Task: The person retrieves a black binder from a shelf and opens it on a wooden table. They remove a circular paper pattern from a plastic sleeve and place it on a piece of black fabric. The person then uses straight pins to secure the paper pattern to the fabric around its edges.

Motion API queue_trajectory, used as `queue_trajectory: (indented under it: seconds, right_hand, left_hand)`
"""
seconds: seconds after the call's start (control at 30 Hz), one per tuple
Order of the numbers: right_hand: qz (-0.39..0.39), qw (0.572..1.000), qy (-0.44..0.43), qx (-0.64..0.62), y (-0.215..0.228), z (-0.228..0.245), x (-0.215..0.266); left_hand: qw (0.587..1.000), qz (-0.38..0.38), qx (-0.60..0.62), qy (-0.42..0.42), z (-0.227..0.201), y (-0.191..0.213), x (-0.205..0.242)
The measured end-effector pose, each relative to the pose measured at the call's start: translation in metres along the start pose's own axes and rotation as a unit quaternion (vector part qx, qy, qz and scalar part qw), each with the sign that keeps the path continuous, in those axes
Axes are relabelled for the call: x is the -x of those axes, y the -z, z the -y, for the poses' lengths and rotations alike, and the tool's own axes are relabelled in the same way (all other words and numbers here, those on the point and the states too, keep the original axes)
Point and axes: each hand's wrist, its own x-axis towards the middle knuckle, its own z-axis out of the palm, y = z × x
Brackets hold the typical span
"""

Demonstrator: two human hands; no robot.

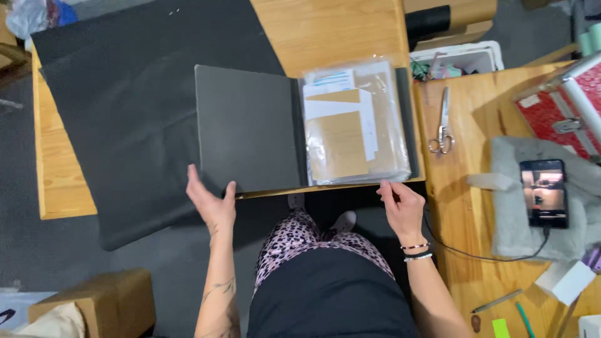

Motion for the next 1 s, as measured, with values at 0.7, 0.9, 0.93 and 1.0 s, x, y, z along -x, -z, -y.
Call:
queue_trajectory:
  seconds: [0.7, 0.9, 0.93, 1.0]
  right_hand:
    - [0.085, 0.996, -0.028, -0.002, -0.095, 0.081, 0.005]
    - [0.281, 0.932, -0.219, 0.063, -0.077, 0.067, 0.01]
    - [0.264, 0.932, -0.241, 0.063, -0.075, 0.056, 0.012]
    - [0.337, 0.882, -0.305, 0.123, -0.067, 0.035, 0.02]
  left_hand:
    - [0.869, 0.38, -0.314, 0.038, 0.105, -0.047, -0.085]
    - [0.754, 0.559, -0.34, 0.062, 0.043, -0.026, -0.137]
    - [0.745, 0.572, -0.341, 0.04, 0.042, -0.028, -0.139]
    - [0.694, 0.613, -0.377, 0.028, 0.037, -0.036, -0.149]
